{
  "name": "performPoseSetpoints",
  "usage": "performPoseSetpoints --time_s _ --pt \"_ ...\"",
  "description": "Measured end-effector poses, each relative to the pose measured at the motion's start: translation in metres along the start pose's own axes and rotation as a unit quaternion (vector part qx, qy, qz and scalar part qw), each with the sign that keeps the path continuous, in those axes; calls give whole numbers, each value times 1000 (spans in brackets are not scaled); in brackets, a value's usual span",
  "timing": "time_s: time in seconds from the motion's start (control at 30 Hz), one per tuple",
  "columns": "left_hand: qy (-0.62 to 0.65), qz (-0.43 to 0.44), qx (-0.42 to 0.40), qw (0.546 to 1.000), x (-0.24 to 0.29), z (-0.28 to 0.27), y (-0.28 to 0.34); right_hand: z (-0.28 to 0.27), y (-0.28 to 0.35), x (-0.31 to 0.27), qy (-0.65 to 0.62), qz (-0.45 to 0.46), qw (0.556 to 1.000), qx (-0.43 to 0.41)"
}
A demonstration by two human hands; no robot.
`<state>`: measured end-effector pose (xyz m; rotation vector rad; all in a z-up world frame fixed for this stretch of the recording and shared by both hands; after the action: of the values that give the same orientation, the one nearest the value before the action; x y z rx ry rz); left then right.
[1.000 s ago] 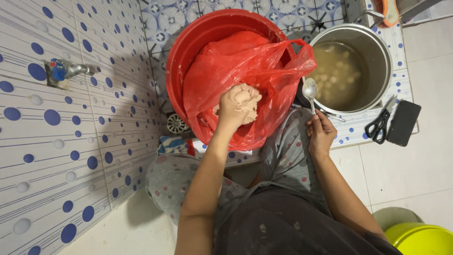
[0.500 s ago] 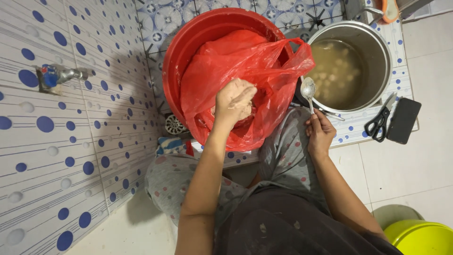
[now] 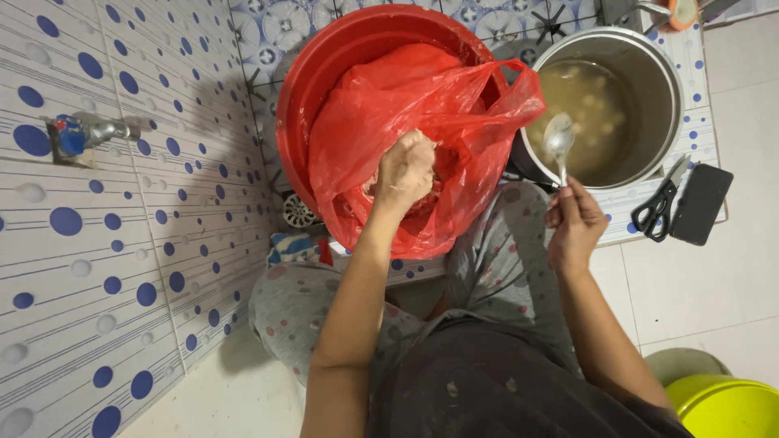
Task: Making meatballs by scooping meat mixture from a plastic bag into a pot of boiling water using a spoon.
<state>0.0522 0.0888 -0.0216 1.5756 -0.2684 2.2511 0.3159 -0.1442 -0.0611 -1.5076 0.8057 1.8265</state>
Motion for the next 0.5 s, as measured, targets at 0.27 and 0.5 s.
performPoseSetpoints --time_s 0.27,0.5 --pt "-4 -53 -14 999 13 13 -1 107 38 -147 389 -309 848 -182" --pt "-123 -68 -13 990 -23 6 -7 182 69 -188 488 -436 727 -209"
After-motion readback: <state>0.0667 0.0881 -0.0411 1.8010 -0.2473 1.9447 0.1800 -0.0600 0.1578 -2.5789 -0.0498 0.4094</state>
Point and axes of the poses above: each hand's wrist, its own y-axis away from the middle knuckle, its own z-axis out of the palm, x = y × z, the point moved 8 cm from there along -y, towards the middle knuckle, and after that the axes turned 7 degrees about -x, right-handed, at the moved point
